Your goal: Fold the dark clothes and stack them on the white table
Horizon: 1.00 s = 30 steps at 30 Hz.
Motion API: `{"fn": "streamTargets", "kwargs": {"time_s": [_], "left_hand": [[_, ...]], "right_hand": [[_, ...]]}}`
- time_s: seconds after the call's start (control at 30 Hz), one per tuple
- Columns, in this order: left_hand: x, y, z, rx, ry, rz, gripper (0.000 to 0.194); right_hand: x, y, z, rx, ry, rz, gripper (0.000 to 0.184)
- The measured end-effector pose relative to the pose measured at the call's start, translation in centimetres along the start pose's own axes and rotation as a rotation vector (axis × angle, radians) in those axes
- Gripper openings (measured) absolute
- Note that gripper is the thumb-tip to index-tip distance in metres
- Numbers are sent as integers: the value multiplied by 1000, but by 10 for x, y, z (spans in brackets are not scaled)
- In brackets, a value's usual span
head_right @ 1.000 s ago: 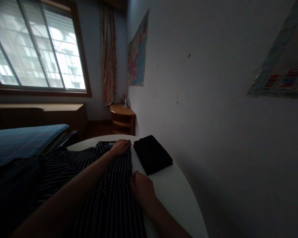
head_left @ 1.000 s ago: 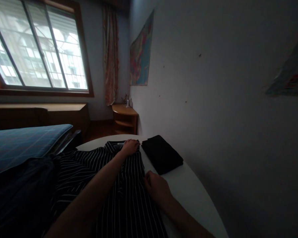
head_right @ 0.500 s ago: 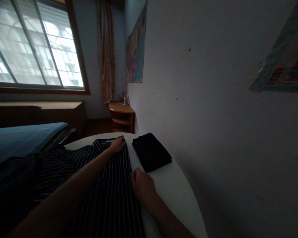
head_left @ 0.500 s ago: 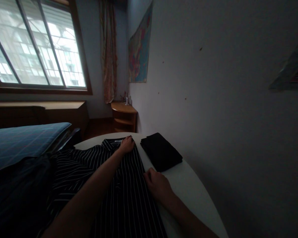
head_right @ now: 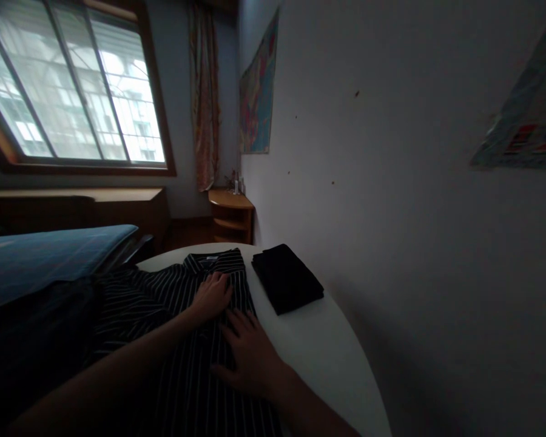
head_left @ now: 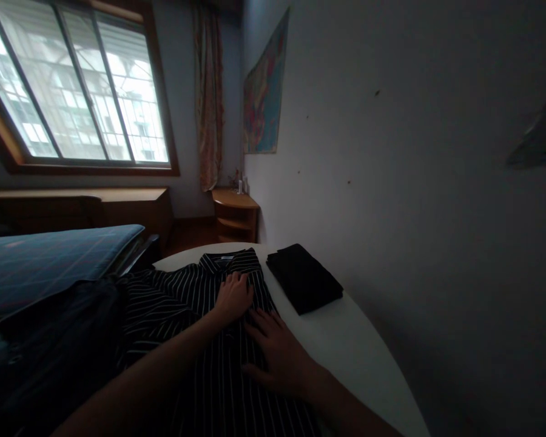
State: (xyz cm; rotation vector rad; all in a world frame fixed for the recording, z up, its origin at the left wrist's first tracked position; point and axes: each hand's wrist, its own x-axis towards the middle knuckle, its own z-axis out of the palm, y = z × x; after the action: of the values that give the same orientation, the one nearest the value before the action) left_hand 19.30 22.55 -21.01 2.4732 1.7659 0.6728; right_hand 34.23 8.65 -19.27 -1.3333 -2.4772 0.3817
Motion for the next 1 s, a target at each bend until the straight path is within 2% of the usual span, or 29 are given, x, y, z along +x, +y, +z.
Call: {"fn": "streamTargets", "kwargs": {"time_s": [0.13, 0.23, 0.33, 0.5, 0.6, 0.7, 0.83, 0.9, 1.0], "left_hand": [[-27, -17, 5, 1, -68, 134, 33], [-29, -28, 10, -4, -114, 293, 27], [-16, -33, 17, 2, -130, 355, 27], [24, -34, 26, 18, -139, 349, 34], [45, -32, 23, 21, -158, 349, 33], [51, -25, 15, 19, -153, 341, 35], [31, -9, 1, -1, -113, 324, 43], [13, -2, -6, -10, -122, 337, 44], [-15, 7, -16, -15, -147, 355, 45]], "right_hand": [[2, -9, 13, 40, -42, 51, 83], [6, -8, 18, 45, -83, 94, 81], [15, -1, 16, 22, -77, 105, 78], [39, 19, 7, -37, -63, 131, 75], [55, 33, 4, -72, -45, 130, 74], [67, 43, 4, -86, -51, 109, 73], [59, 42, 1, -103, -9, 49, 68], [43, 33, -5, -101, 13, 20, 63], [3, 11, -18, -56, -6, 10, 47]]}}
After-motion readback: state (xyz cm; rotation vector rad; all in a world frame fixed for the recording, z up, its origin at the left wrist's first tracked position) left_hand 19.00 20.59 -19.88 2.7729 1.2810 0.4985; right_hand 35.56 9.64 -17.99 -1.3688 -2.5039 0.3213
